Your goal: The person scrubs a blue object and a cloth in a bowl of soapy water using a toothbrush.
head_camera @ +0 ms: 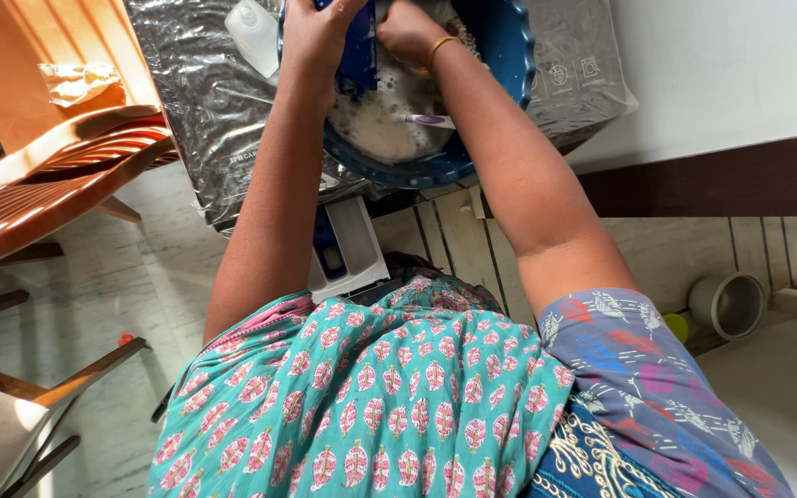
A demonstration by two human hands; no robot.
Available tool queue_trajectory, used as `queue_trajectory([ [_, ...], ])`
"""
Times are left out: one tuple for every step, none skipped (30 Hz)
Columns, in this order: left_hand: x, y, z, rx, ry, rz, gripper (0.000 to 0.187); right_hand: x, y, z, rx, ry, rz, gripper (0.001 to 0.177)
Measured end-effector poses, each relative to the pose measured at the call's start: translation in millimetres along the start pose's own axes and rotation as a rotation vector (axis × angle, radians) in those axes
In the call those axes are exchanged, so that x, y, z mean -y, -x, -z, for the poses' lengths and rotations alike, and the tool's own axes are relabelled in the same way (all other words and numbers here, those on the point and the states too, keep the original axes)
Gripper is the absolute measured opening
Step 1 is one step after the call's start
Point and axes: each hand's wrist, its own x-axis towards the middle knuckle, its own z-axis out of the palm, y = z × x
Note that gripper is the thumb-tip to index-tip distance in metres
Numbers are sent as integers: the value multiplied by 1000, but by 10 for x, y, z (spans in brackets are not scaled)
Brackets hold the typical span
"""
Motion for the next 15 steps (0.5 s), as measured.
queue_trajectory([
  [12, -20, 6, -13, 9, 26, 57, 47, 23, 110, 152, -138, -182, 20],
  [25, -39, 2, -13, 10, 23, 57, 101, 91, 238, 259, -268, -318, 23],
  [45, -42, -2, -27, 70, 16, 59, 227, 222, 380, 286, -333, -323, 28],
  [63, -47, -2, -42, 130, 9, 61, 406, 335, 539, 308, -395, -327, 34],
  [79, -54, -1, -43, 131, 9, 61, 595, 429, 710, 315, -433, -312, 40],
  [95, -64, -4, -39, 131, 62, 66, 781, 504, 863, 322, -450, -286, 46],
  [114, -66, -13, -33, 131, 118, 71, 939, 579, 990, 322, -451, -288, 46],
  [132, -61, -25, -32, 131, 120, 71, 1071, 628, 1091, 321, -440, -272, 44],
  [152, -42, -46, 24, 183, 142, 78, 1152, 700, 1145, 314, -414, -236, 43],
  [168, -23, -69, 80, 236, 164, 86, 1202, 753, 1214, 307, -372, -199, 41],
  [173, -18, -97, 88, 235, 165, 86, 1226, 792, 1248, 292, -320, -160, 39],
  [176, -10, -125, 121, 268, 180, 87, 1230, 820, 1250, 273, -217, -110, 37],
  [178, -9, -151, 151, 301, 194, 89, 1224, 829, 1224, 245, -91, -60, 35],
  [183, -17, -185, 155, 301, 195, 89, 1215, 845, 1145, 211, 57, -13, 34],
  [192, -26, -217, 135, 344, 260, 87, 1221, 851, 1076, 170, 304, 97, 32],
])
